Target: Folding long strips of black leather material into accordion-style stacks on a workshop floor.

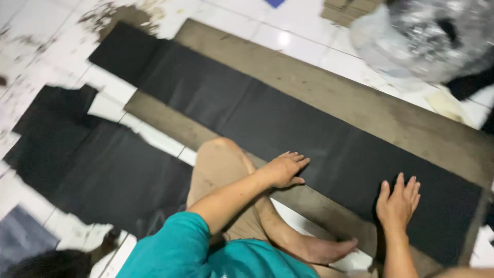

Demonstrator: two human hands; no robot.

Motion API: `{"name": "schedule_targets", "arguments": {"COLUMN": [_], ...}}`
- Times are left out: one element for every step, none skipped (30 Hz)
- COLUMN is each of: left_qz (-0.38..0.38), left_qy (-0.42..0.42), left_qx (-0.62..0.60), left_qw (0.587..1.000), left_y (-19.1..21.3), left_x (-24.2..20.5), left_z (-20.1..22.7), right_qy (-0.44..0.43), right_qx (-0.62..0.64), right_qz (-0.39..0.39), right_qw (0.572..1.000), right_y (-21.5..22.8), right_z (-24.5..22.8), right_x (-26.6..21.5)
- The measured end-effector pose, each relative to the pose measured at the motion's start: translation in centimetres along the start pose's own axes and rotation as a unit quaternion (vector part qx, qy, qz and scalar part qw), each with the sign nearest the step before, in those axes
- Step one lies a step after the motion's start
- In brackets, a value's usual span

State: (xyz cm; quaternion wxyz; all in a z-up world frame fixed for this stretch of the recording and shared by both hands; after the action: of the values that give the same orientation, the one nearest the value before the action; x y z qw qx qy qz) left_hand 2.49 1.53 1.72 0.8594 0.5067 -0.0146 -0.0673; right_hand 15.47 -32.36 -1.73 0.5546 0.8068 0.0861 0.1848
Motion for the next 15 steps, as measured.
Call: {"name": "schedule_targets", "arguments": {"left_qz": [0.016, 0.031, 0.046, 0.075, 0.101, 0.112, 0.129, 0.146, 0.151, 0.220, 0.286, 0.290, 0.315, 0.338, 0.339], "left_qy": [0.008, 0.015, 0.043, 0.032, 0.015, 0.036, 0.044, 0.050, 0.059, 0.098, 0.131, 0.136, 0.200, 0.264, 0.265], "left_qx": [0.007, 0.016, 0.015, 0.018, 0.024, 0.025, 0.021, 0.018, 0.017, 0.004, -0.009, -0.009, -0.005, 0.000, -0.002], "left_qw": [1.000, 0.999, 0.998, 0.996, 0.995, 0.993, 0.991, 0.988, 0.987, 0.971, 0.949, 0.947, 0.928, 0.904, 0.903], "left_y": [1.3, 2.4, 5.1, 7.8, 10.4, 11.4, 12.3, 13.2, 14.8, 17.0, 19.0, 18.9, 19.0, 18.9, 18.5], "left_x": [-1.2, -2.4, -4.5, -6.5, -8.1, -9.6, -10.8, -11.9, -13.8, -15.8, -17.9, -19.7, -21.9, -24.1, -26.2], "left_z": [-1.0, -2.0, -2.0, -1.5, -0.9, -1.6, -2.0, -2.5, -3.1, -4.1, -5.0, -7.2, -9.9, -12.5, -15.1], "right_qy": [0.033, 0.066, 0.095, 0.142, 0.182, 0.203, 0.190, 0.177, 0.186, 0.202, 0.214, 0.219, 0.224, 0.229, 0.230], "right_qx": [0.020, 0.039, 0.044, 0.070, 0.094, 0.098, 0.127, 0.155, 0.154, 0.188, 0.222, 0.220, 0.246, 0.272, 0.270], "right_qz": [-0.027, -0.054, -0.064, -0.088, -0.109, -0.117, -0.147, -0.178, -0.183, -0.191, -0.196, -0.198, -0.206, -0.213, -0.214], "right_qw": [0.999, 0.996, 0.992, 0.983, 0.973, 0.967, 0.962, 0.956, 0.953, 0.942, 0.931, 0.930, 0.920, 0.910, 0.910], "right_y": [0.1, 0.3, -0.3, -1.1, -1.7, -1.9, -2.2, -2.4, -1.9, -1.4, -0.9, -0.4, 0.3, 0.9, 0.7], "right_z": [-3.5, -6.7, -9.9, -13.0, -15.7, -18.9, -21.5, -23.9, -26.3, -28.7, -30.9, -32.8, -34.8, -36.7, -37.5], "right_x": [0.0, -0.3, -0.8, -1.5, -2.5, -2.9, -3.7, -4.5, -4.9, -5.3, -5.8, -6.2, -6.8, -7.4, -7.5]}}
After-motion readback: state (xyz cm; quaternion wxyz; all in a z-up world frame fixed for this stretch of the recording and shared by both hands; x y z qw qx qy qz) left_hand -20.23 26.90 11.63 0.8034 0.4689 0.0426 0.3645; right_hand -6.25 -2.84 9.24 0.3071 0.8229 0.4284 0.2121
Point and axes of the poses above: each hand's wrist, its own x-axis towards the middle knuckle, its own y-axis out of the back of the hand, z = x × y, the point moved 5 cm from there along x, towards the middle knuckle, and after that the axes turned 6 degrees about y, right-handed, at the moved point
